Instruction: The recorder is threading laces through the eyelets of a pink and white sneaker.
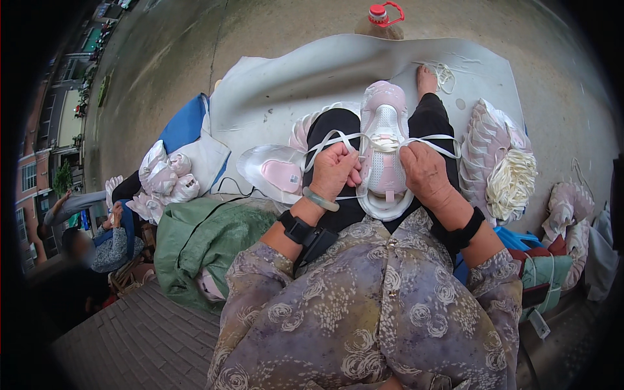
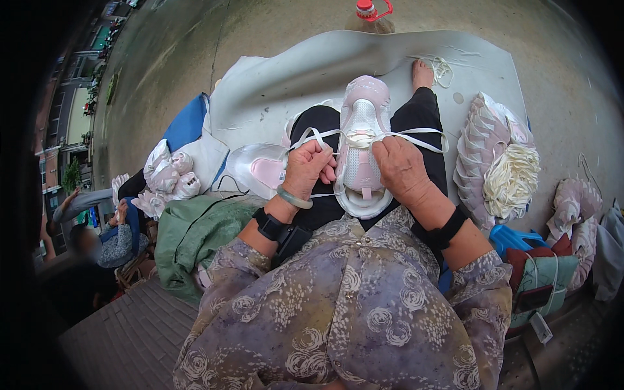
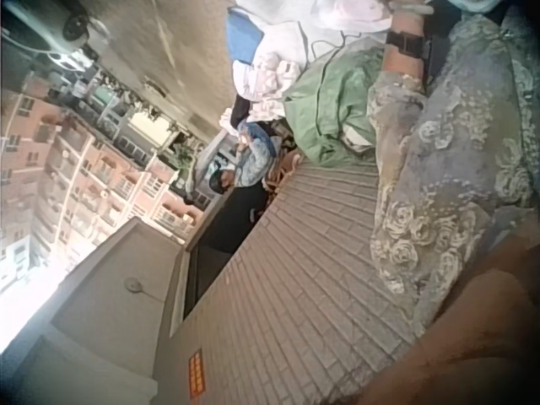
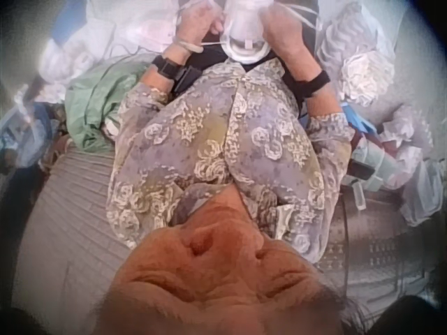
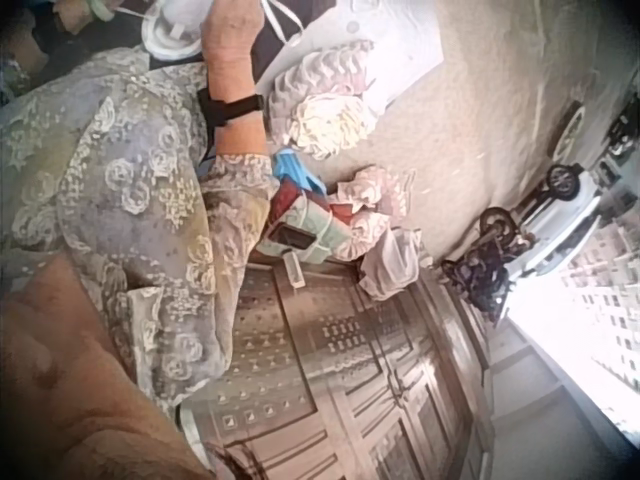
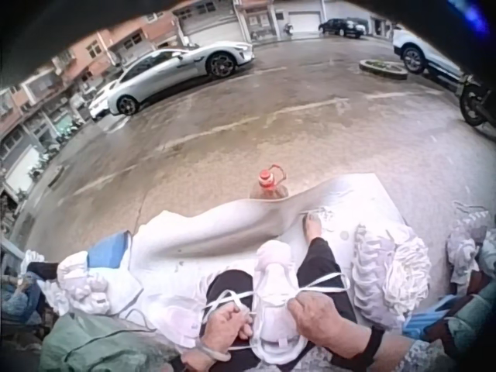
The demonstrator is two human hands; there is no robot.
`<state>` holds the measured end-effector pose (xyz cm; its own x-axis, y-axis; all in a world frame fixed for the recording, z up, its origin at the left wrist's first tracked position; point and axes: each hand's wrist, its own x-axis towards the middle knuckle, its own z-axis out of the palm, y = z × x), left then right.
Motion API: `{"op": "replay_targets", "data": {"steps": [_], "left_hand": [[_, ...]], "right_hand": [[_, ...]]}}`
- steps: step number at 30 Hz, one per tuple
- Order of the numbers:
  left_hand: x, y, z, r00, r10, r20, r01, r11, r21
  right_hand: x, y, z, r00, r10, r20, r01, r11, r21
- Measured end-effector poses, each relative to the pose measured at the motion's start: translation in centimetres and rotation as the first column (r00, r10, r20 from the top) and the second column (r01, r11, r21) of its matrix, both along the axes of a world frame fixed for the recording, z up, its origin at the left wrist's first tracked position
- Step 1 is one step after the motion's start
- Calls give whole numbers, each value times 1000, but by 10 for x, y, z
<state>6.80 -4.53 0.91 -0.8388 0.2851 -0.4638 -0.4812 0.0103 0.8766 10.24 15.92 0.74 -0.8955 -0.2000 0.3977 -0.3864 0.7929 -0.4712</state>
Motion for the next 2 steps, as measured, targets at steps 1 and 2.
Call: {"op": "replay_targets", "data": {"steps": [1,2], "left_hand": [[-1,0,-2,999,-19,-40,19,1000,-8],[-1,0,-4,996,-38,-80,37,999,-18]], "right_hand": [[-2,-3,-3,999,-16,38,16,1000,1],[-3,-5,-3,999,-10,37,10,1000,-2]]}}
